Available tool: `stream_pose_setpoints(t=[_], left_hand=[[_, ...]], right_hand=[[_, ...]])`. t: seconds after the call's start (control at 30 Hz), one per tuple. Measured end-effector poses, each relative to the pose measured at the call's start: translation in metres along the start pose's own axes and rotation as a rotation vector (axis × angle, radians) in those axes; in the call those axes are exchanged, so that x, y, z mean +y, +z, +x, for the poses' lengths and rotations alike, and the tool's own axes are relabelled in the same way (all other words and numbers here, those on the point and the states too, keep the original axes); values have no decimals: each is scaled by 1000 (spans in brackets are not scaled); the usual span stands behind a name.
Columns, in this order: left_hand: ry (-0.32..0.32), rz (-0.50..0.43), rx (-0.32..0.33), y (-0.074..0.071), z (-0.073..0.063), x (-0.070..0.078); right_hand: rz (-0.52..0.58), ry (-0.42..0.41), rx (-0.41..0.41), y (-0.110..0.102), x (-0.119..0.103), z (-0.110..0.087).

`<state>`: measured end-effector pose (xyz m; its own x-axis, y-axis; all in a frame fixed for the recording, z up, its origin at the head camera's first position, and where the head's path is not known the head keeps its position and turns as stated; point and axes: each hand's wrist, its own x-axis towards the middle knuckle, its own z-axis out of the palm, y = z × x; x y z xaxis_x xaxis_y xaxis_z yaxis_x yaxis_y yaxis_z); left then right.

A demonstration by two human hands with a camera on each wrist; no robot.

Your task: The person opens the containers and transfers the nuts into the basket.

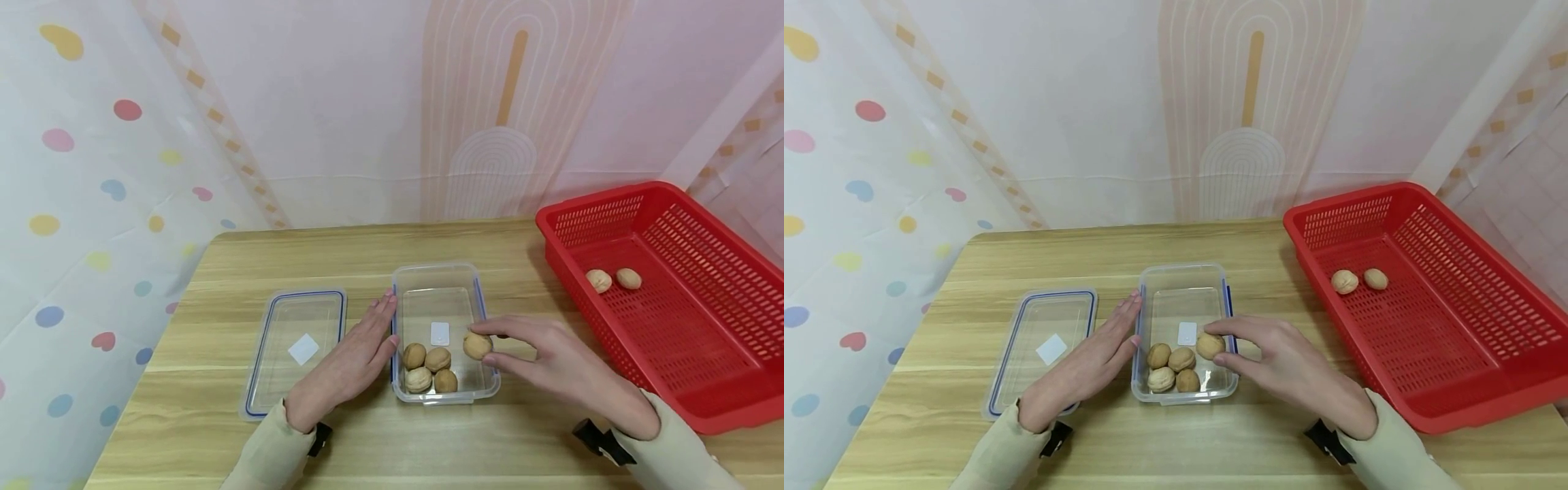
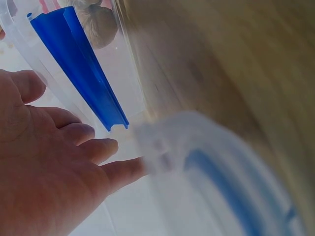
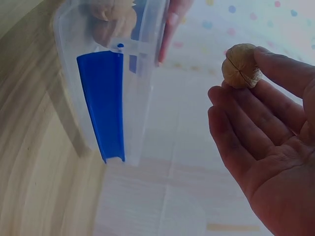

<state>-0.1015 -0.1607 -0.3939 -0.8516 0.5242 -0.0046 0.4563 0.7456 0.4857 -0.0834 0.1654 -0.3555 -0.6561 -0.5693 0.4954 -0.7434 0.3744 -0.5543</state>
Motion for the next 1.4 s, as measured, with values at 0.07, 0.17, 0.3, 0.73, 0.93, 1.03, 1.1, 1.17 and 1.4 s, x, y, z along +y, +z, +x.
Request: stream_pose_setpoints(t=[0.07,0.17,0.3,0.73,0.93,1.03,1.1,1.17,1.4], left_hand=[[-4,2,-5,0,0,0],[-4,5,-8,0,1,0],[-2,4,-6,1,2,0],[34,10,24,2,3,0],[9,6,9,1,2,0],[5,3,14,1,2,0],[5,3,18,1,1,0],[7,4,23,2,1,-1],[13,1,28,3,0,-1]], right_hand=[[-5,-8,23,-4,-2,-3],[-15,6,50,-11,-5,-7],[-35,49,77,-20,-9,-15],[-148,160,124,-57,-21,-35],[-253,200,139,-75,-24,-44],[-305,230,152,-84,-21,-49],[-325,247,159,-90,-19,-52],[-329,257,168,-96,-16,-55],[-356,336,167,-115,-4,-60]])
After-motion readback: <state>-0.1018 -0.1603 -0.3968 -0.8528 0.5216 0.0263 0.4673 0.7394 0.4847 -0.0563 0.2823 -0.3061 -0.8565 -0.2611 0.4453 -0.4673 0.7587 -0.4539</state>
